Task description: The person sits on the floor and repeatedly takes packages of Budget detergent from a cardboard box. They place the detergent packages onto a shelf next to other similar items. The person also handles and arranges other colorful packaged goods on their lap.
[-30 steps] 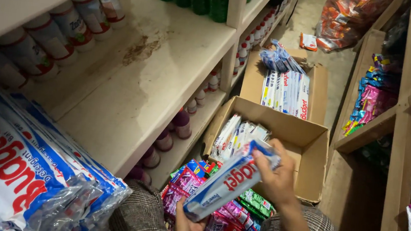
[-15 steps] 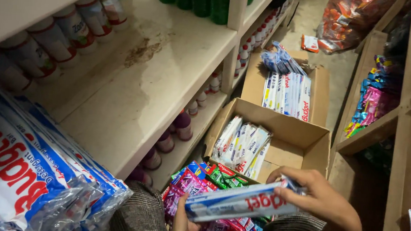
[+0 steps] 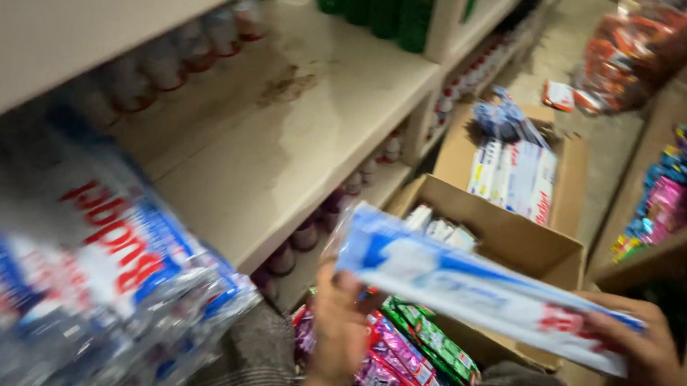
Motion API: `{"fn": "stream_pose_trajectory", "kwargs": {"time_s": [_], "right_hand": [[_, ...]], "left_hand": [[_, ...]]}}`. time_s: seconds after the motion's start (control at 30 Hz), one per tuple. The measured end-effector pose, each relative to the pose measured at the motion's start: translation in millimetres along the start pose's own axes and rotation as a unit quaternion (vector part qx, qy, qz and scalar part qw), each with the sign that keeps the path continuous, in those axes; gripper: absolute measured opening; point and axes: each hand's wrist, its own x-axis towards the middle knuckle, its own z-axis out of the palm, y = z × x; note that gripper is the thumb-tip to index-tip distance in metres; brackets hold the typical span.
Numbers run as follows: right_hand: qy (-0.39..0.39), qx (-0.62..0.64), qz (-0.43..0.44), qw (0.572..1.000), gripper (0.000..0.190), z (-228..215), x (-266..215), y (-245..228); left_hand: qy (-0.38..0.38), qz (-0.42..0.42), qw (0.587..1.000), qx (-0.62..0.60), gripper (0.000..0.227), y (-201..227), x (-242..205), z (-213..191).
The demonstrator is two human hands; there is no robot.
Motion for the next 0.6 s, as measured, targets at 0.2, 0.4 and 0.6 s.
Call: {"fn": "stream_pose_trajectory", "kwargs": {"time_s": [0.2, 0.4, 0.6], "right_hand": [[0.187, 0.110, -0.396, 0.892, 0.042, 119.0, -25.3, -46.8], [0.006, 0.146, 0.100, 0.984, 0.058, 101.7, 4.9, -4.6], [-0.256, 0.155, -0.039, 0.953, 0.074, 173.0, -20.6, -149.9]], "left_hand": [[-0.152, 0.244, 0.932, 0.220, 0.065, -8.3, -27.6, 80.8], [-0.044, 0.231, 0.972, -0.031, 0.073, 39.8, -21.9, 93.2], [-0.023, 0.205, 0.976, 0.073, 0.076, 92.4, -15.9, 83.8]]}}
